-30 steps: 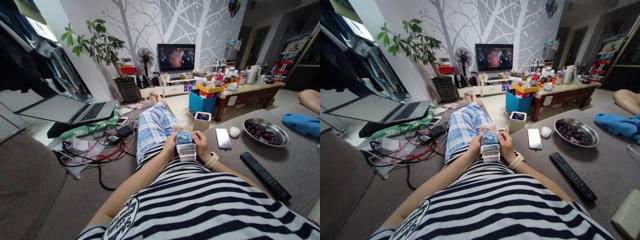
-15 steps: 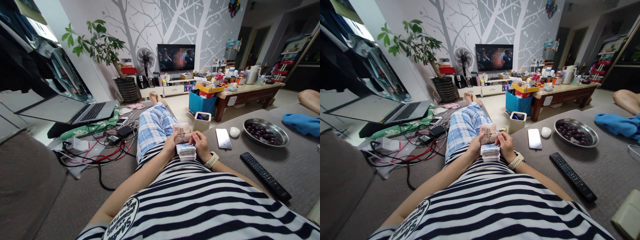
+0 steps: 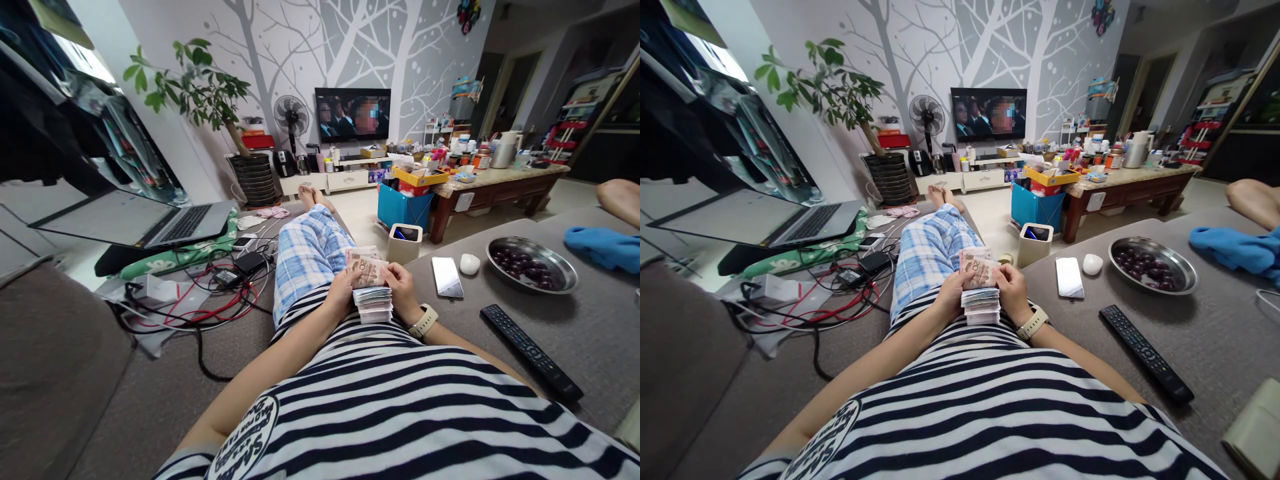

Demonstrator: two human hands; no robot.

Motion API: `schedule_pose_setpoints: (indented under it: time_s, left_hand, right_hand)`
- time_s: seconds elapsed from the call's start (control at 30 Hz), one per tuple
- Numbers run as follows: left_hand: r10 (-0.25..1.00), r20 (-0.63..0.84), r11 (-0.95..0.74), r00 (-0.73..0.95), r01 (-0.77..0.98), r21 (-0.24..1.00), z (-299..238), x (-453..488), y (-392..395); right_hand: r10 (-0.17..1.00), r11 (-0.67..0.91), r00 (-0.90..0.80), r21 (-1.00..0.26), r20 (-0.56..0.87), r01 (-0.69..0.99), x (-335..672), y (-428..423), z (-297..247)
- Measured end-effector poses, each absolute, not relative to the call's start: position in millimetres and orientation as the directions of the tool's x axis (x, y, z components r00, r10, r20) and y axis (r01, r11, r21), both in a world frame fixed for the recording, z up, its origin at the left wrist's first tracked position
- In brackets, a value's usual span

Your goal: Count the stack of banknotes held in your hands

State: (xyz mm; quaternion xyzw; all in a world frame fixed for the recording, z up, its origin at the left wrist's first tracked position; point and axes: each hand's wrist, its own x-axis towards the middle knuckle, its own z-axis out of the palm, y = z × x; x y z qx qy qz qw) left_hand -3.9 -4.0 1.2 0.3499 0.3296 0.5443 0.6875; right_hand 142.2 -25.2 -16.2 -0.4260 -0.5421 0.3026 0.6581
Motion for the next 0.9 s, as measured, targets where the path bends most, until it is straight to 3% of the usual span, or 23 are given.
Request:
schedule_pose_setpoints:
  time_s: [0.2,0.9]
  left_hand:
    - [0.990,-0.111,0.139,0.084,-0.576,0.806,-7.1,-0.7,4.7]
    - [0.990,-0.105,0.140,0.094,-0.566,0.813,-4.1,-0.5,0.2]
  right_hand:
    - [0.855,0.466,0.234,-0.884,0.463,0.045,141.8,-26.3,-15.9]
    - [0.851,0.476,0.245,-0.880,0.464,0.015,139.4,-32.0,-10.3]
